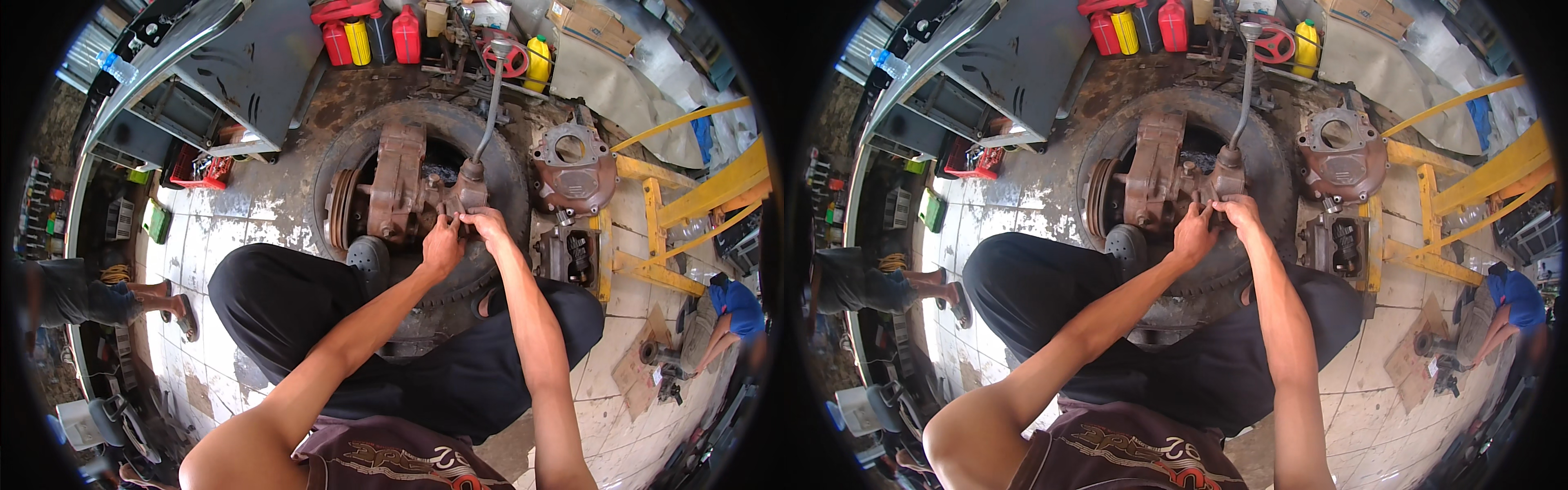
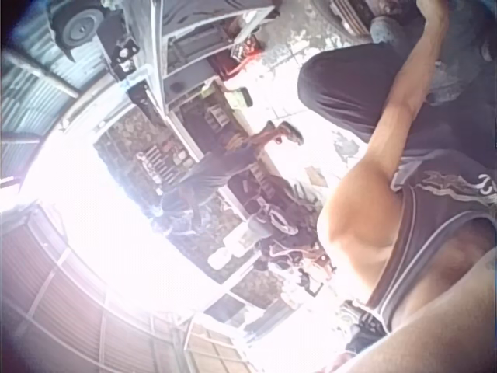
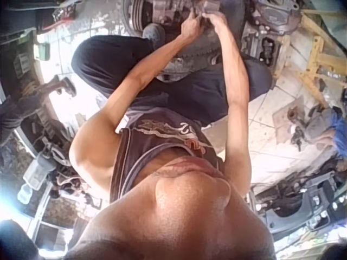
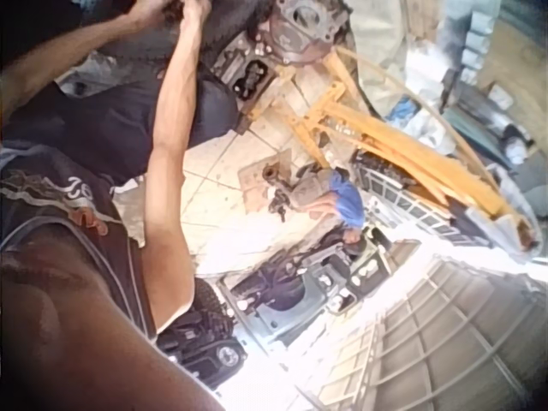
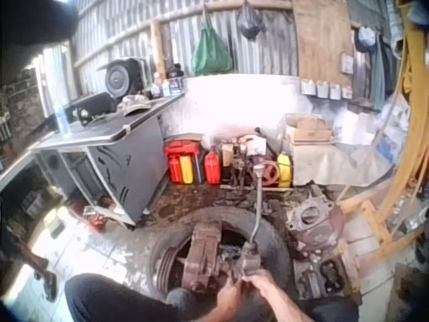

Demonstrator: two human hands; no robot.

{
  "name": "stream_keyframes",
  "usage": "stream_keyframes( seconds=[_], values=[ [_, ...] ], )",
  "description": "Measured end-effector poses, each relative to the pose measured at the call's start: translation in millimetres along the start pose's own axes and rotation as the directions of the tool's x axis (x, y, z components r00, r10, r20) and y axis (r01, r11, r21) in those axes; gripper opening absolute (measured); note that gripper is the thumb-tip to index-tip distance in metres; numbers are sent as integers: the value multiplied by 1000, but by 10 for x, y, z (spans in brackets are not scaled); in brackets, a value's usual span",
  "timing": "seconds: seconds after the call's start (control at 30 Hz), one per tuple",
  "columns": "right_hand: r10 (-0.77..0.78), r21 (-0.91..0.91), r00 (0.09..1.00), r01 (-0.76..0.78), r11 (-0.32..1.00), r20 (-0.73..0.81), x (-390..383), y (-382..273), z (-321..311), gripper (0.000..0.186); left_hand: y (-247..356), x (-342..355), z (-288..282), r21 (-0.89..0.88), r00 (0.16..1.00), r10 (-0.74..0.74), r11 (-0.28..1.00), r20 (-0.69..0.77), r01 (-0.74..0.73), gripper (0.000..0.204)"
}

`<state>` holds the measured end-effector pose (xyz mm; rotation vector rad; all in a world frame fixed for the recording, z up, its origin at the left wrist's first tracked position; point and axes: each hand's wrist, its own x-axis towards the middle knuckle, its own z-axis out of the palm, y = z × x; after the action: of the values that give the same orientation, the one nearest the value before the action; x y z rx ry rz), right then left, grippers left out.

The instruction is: The person sits on the floor and uses a wire brush to clean a rusty mechanical component, likely a brake assembly, resting on a tire. The person repeatedly scrubs the surface of the metal part to remove rust and debris.

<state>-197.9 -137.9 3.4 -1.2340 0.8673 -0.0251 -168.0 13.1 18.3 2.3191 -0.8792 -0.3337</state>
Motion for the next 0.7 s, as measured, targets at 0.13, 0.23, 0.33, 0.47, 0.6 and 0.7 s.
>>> stream_keyframes(
  seconds=[0.13, 0.23, 0.33, 0.47, 0.6, 0.7],
  values=[
    [-130, -350, 982, 75, 934, -134, -97, -91, 140, 33, -65, -152, 125, 108, 991, 107, 989, -75, -98, 80],
    [-224, -488, 964, 129, 863, -141, -108, -69, 97, 37, 30, -268, 264, 268, 953, 256, 941, -161, -207, 78],
    [-271, -562, 951, 143, 815, -152, -118, -59, 120, 40, 103, -336, 343, 169, 989, 134, 978, -58, -123, 78],
    [-287, -570, 946, 154, 807, -151, -154, -96, 160, 40, 77, -268, 306, 32, 986, 123, 992, -113, -120, 71],
    [-299, -539, 946, 188, 821, -126, -182, -137, 171, 37, -105, -143, 224, -116, 942, 241, 955, -232, -273, 70],
    [-259, -528, 964, 188, 828, -62, -201, -172, 179, 35, -207, -13, 122, -168, 920, 273, 930, -282, -328, 71]
  ],
)
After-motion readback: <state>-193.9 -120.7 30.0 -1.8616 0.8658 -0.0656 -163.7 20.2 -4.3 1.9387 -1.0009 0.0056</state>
